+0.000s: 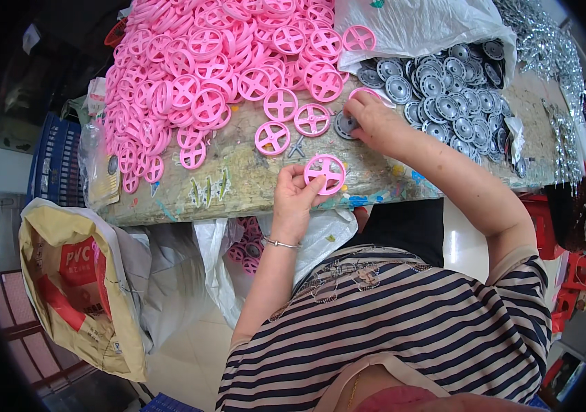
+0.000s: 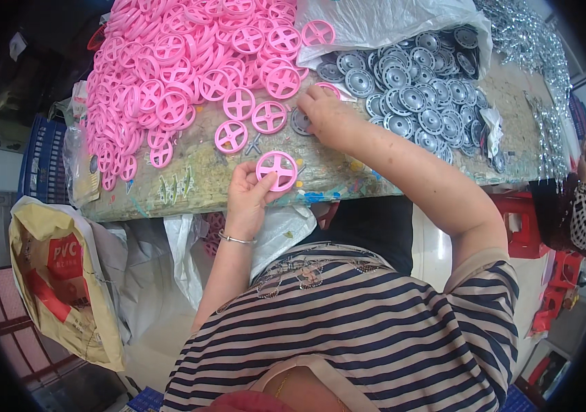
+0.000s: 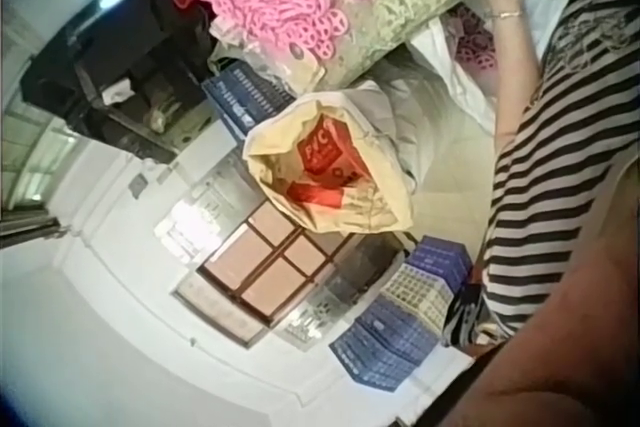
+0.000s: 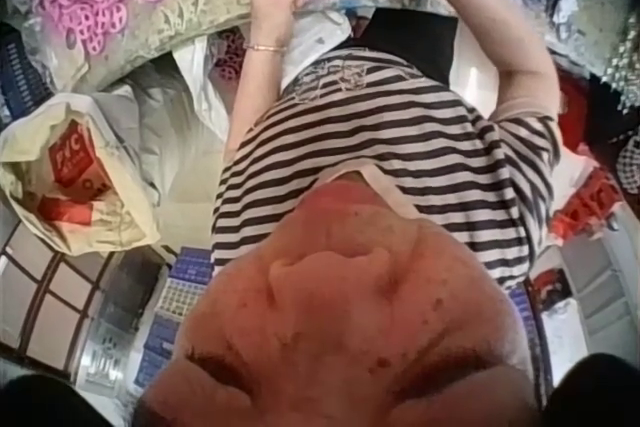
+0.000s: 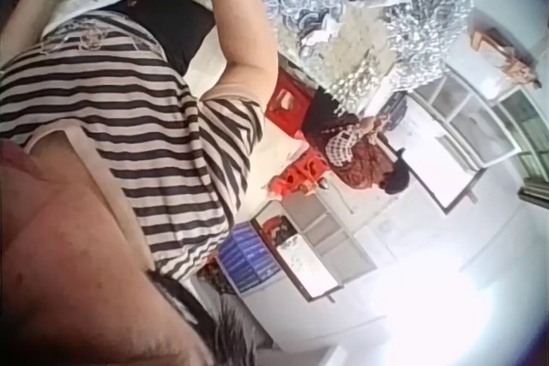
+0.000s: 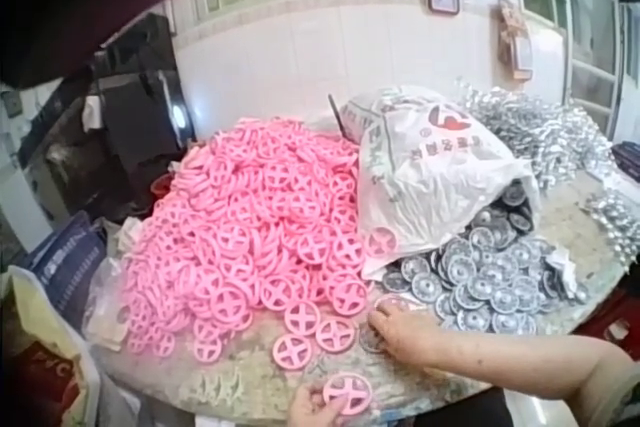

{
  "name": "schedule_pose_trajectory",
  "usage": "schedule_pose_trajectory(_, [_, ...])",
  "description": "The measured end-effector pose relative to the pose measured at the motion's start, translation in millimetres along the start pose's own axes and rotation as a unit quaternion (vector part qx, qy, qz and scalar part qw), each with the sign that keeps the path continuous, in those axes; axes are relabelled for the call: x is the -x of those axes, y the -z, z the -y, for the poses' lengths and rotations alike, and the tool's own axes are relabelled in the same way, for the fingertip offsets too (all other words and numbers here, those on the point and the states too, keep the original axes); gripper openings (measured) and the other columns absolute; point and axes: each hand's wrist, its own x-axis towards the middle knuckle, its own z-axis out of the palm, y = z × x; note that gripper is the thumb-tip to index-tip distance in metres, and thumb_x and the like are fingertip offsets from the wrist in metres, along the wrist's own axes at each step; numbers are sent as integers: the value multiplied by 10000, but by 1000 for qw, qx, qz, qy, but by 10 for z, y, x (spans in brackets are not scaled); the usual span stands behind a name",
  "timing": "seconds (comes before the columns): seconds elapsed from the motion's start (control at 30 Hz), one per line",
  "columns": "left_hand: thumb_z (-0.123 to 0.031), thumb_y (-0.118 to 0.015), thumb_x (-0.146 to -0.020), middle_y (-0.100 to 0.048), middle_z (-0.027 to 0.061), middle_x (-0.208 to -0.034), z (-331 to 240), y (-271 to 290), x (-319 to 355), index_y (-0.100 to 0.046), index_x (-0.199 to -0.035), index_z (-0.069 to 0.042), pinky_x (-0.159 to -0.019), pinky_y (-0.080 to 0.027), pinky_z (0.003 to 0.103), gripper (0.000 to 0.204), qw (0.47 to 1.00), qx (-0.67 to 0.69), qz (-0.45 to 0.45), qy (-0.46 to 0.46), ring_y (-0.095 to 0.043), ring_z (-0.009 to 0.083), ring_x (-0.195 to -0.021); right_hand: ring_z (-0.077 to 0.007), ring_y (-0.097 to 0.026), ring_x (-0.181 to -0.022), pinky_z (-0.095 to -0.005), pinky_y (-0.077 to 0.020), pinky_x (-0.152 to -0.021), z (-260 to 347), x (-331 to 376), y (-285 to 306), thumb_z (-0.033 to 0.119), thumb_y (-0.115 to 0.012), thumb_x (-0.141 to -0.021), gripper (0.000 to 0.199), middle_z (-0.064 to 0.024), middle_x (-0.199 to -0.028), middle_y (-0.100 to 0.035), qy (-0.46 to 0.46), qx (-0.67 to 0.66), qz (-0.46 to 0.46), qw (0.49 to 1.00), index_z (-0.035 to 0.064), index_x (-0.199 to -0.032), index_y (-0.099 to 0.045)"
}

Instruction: Assembling small pink and grey plastic wheels or gear components at a workbench.

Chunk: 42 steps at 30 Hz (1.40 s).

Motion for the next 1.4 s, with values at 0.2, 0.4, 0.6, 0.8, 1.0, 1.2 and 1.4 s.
schedule_pose_trajectory(0.2, [-20, -562, -915, -616, 141, -1115, -56, -20, 5, -437, -1244, 20, -775, -595, 340, 355, 998, 16, 52, 22, -651, 224, -967, -345, -517, -1052, -393, -438, -914, -48, -19, 22, 98, -784, -665, 559, -152, -1117, -503, 18, -26, -9, 999, 70, -1163, -532])
schedule_pose_trajectory(0.4, [-26, -544, -927, -619, 130, -1112, -38, -8, 8, -456, -1246, 24, -794, -590, 332, 335, 999, 17, 48, 13, -648, 223, -976, -337, -511, -1067, -392, -431, -904, 27, -39, 61, 84, -787, -651, 499, -144, -1088, -520, -21, -18, 14, 1000, 59, -1082, -537])
schedule_pose_trajectory(0.6, [-37, -524, -938, -586, 133, -1169, -29, -6, 18, -444, -1261, 24, -851, -569, 363, 338, 999, 26, 43, 5, -619, 232, -1043, -269, -597, -908, -360, -476, -785, -59, 22, 82, 72, -763, -691, 428, -124, -927, -597, -18, -67, -35, 997, 33, -1053, -539])
schedule_pose_trajectory(0.8, [-33, -504, -951, -569, 117, -1189, -29, 2, 30, -435, -1289, 21, -900, -542, 340, 349, 998, 46, 45, -14, -594, 208, -1082, -85, -569, -812, -240, -466, -713, 298, 240, 154, 82, -669, -832, 353, -2, -888, -620, -134, -384, -44, 913, 57, -1177, -598])
schedule_pose_trajectory(1.0, [13, -523, -926, -559, 82, -1213, -19, 8, -2, -432, -1341, 2, -919, -532, 332, 425, 996, 34, 80, -8, -579, 162, -1070, -96, -501, -835, -236, -438, -715, 595, 397, -270, 48, -703, -798, 421, -21, -937, -492, -55, -352, -54, 933, 90, -1208, -620])
schedule_pose_trajectory(1.2, [4, -475, -945, -553, 109, -1224, -11, 58, 28, -457, -1304, 15, -917, -533, 363, 360, 996, 13, 89, -22, -578, 207, -1096, -94, -551, -801, -242, -463, -695, 592, 384, -315, 69, -732, -784, 345, -28, -926, -562, -121, -415, -16, 902, 28, -1115, -643])
schedule_pose_trajectory(1.4, [-31, -471, -958, -549, 111, -1220, -21, 52, 46, -457, -1306, 10, -913, -535, 378, 351, 995, -24, 91, -24, -577, 218, -1098, -79, -570, -779, -237, -478, -651, 673, 459, -271, 107, -738, -796, 297, -10, -913, -604, -138, -378, 0, 915, 11, -1057, -637])
